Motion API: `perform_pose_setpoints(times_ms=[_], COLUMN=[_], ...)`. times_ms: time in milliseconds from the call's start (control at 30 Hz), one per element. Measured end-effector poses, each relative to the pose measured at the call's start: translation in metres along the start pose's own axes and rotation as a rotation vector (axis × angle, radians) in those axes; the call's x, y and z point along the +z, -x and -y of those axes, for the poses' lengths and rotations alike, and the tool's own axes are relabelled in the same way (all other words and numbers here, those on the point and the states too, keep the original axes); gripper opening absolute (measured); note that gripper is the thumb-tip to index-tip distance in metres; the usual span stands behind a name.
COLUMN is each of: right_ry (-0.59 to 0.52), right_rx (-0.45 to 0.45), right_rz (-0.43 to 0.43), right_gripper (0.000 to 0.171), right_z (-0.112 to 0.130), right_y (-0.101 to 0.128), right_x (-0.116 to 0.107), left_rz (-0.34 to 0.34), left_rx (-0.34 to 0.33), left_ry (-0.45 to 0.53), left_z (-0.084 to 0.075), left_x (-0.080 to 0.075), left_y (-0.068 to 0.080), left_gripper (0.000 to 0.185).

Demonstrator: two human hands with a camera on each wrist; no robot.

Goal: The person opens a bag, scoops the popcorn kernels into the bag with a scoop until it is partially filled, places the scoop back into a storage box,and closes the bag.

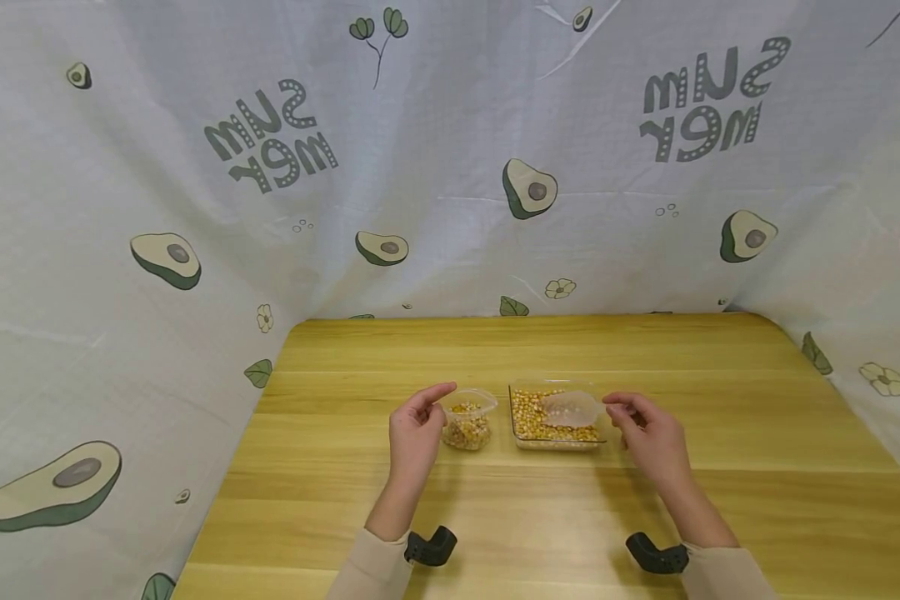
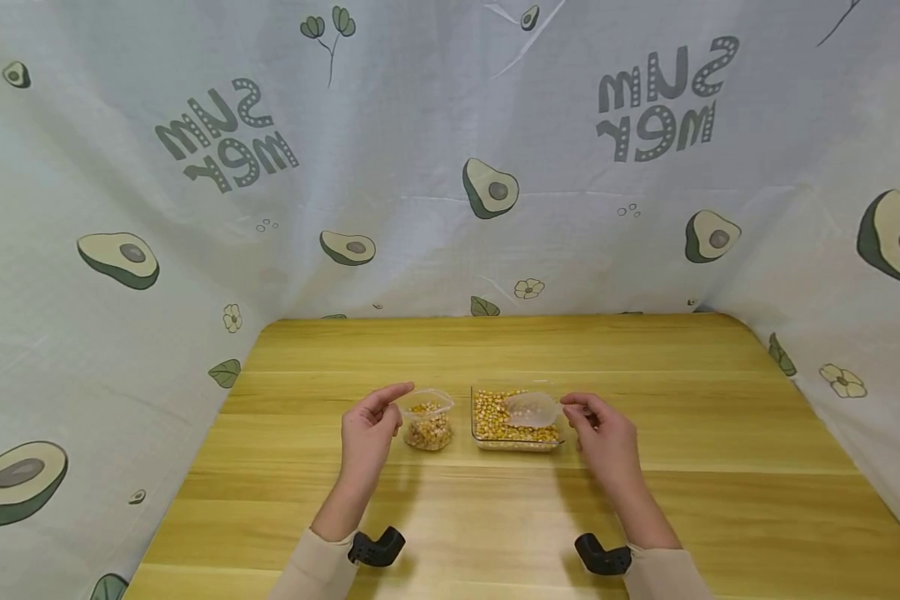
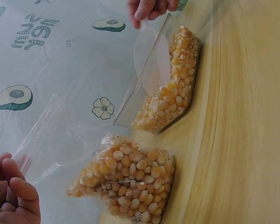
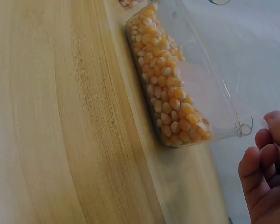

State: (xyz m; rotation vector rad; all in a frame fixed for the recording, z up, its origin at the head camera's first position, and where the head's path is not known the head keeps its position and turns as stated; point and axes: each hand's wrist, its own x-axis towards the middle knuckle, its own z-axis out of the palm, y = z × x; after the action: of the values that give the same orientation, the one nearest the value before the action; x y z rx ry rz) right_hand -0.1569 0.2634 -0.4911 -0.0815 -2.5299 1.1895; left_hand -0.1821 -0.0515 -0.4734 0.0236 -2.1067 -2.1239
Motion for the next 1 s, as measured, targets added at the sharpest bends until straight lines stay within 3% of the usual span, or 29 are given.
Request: perform_pose_setpoints(times_ms=[233,567,1000], right_ry=[-0.071,-0.058,-0.237], right_rx=[0.039,-0.012,0.115], right_rz=[0.075,0.136,0.217], right_gripper=[0.021,0.019,0.028], right_z=[-0.004,-0.006,-0.015], right_y=[-0.002,-0.007,-0.008], right_x=[-0.003,0.001,0.007], left_rz=[0.000,0.002,0.011], left_rx=[-0.008,0.001,0.005], left_ry=[-0.002,-0.009,-0.016], left_z=[-0.001,-0.003,0.000], left_x=[0.001,0.001,-0.001], left_y=[0.000,0.001,0.000], left_gripper=[0.034,0.035,0.035])
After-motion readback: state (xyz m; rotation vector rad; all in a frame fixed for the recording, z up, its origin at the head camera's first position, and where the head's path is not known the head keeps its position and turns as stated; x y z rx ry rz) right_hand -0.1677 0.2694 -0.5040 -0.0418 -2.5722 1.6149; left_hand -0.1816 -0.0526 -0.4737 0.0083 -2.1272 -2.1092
